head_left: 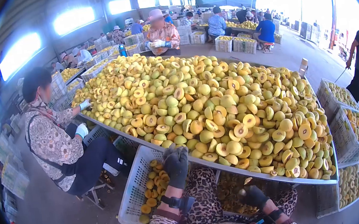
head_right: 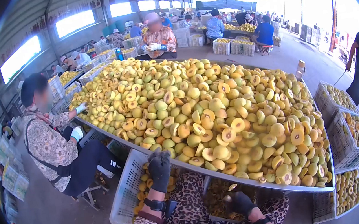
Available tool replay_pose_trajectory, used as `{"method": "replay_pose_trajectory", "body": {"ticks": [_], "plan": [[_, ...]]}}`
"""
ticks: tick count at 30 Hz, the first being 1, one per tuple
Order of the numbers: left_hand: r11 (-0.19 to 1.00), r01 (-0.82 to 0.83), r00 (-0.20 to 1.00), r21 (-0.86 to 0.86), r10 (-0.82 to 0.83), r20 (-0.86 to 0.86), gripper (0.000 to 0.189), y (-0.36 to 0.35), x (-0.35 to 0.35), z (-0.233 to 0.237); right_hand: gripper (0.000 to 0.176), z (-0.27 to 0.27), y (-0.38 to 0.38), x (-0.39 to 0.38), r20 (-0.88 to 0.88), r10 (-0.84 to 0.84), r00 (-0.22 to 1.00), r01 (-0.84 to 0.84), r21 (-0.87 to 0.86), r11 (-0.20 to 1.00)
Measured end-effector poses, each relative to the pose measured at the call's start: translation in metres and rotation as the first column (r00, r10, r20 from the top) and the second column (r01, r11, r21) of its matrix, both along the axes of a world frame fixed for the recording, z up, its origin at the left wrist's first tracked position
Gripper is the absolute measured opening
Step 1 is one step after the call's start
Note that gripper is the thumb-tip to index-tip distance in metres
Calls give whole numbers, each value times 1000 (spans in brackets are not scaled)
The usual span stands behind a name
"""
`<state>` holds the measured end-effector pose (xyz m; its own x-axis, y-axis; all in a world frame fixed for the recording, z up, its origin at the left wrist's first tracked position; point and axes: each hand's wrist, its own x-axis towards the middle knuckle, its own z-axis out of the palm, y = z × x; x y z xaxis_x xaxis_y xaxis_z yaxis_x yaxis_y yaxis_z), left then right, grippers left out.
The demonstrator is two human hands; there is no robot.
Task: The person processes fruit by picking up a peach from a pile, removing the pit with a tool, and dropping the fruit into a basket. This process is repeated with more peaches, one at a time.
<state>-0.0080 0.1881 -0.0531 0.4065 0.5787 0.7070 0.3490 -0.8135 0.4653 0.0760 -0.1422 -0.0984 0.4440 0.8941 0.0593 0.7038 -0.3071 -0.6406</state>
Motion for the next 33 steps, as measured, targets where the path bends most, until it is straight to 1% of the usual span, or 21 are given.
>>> {"method": "replay_pose_trajectory", "body": {"ticks": [1, 3, 4, 5, 6, 7, 8, 10, 12, 14, 15, 16, 17, 18, 20, 22, 24, 27, 30, 32, 33], "plan": [[1000, 0, 1000, -1, 0, 6, 37, -6, 4, 4, 11, -15, -12, -5, 6, 0, 1000, 0, -1, 1000], [922, 357, 934, -149, -348, 86, 31, -33, 27, 28, 16, -30, -22, 1, 149, -132, 980, 144, -77, 987], [949, 316, 949, -12, -316, -3, 31, -53, 36, 44, 16, -25, -19, 1, 156, -134, 979, 148, -82, 986], [880, 461, 883, -111, -468, -41, 31, -67, 51, 51, 16, -14, -14, -2, 27, -215, 976, 215, 2, 977], [813, 576, 815, -81, -579, -15, 33, -77, 73, 41, 16, -3, -8, -6, -110, -280, 954, 289, 77, 954], [783, 608, 771, -132, -622, -135, 35, -93, 88, 45, 16, 8, -5, -11, -111, -286, 952, 295, 66, 953], [778, 625, 750, -62, -620, -230, 34, -102, 109, 34, 15, 20, -3, -17, -158, -306, 939, 329, 145, 933], [765, 629, 607, -139, -595, -527, 33, -110, 135, 15, 15, 44, 1, -30, -214, -339, 916, 382, 212, 900], [779, 627, 672, -2, -542, -504, 31, -109, 153, -6, 16, 63, -5, -44, -212, -441, 872, 487, 291, 824], [658, 718, 599, -227, -750, -280, 32, -92, 154, -10, 20, 65, -15, -45, -373, -439, 818, 553, 297, 779], [589, 770, 588, -246, -805, -86, 34, -81, 154, -12, 21, 82, -17, -50, -462, -458, 759, 604, 237, 761], [523, 814, 561, -253, -821, 106, 36, -70, 153, -14, 21, 96, -19, -50, -395, -429, 812, 556, 300, 775], [157, 856, 406, -493, -794, 452, 40, -70, 141, 0, 19, 96, -20, -49, -370, -385, 845, 518, 390, 762], [-256, 791, 342, -556, -568, 749, 44, -78, 117, 22, 18, 96, -18, -48, -454, -378, 807, 551, 350, 757], [-446, 715, 290, -538, -512, 809, 51, -91, 75, 61, 19, 99, -8, -48, -485, -372, 791, 561, 333, 758], [-409, 713, 282, -570, -577, 766, 54, -99, 57, 64, 20, 103, 5, -48, -564, -317, 762, 553, 313, 772], [-550, 649, 364, -526, -382, 849, 56, -114, 43, 63, 20, 104, 21, -51, -577, -290, 764, 560, 369, 742], [-470, 665, 421, -581, -406, 811, 59, -130, 34, 53, 21, 106, 25, -53, -568, -298, 767, 578, 410, 706], [-511, 670, 416, -539, -344, 842, 59, -142, 33, 48, 20, 103, 17, -49, -471, -382, 795, 584, 425, 692], [-441, 691, 439, -573, -374, 817, 57, -150, 35, 41, 21, 117, 13, -48, -348, -488, 801, 599, 468, 649], [-536, 650, 443, -538, -308, 842, 55, -154, 37, 40, 22, 122, 17, -47, -241, -542, 805, 571, 566, 595]]}}
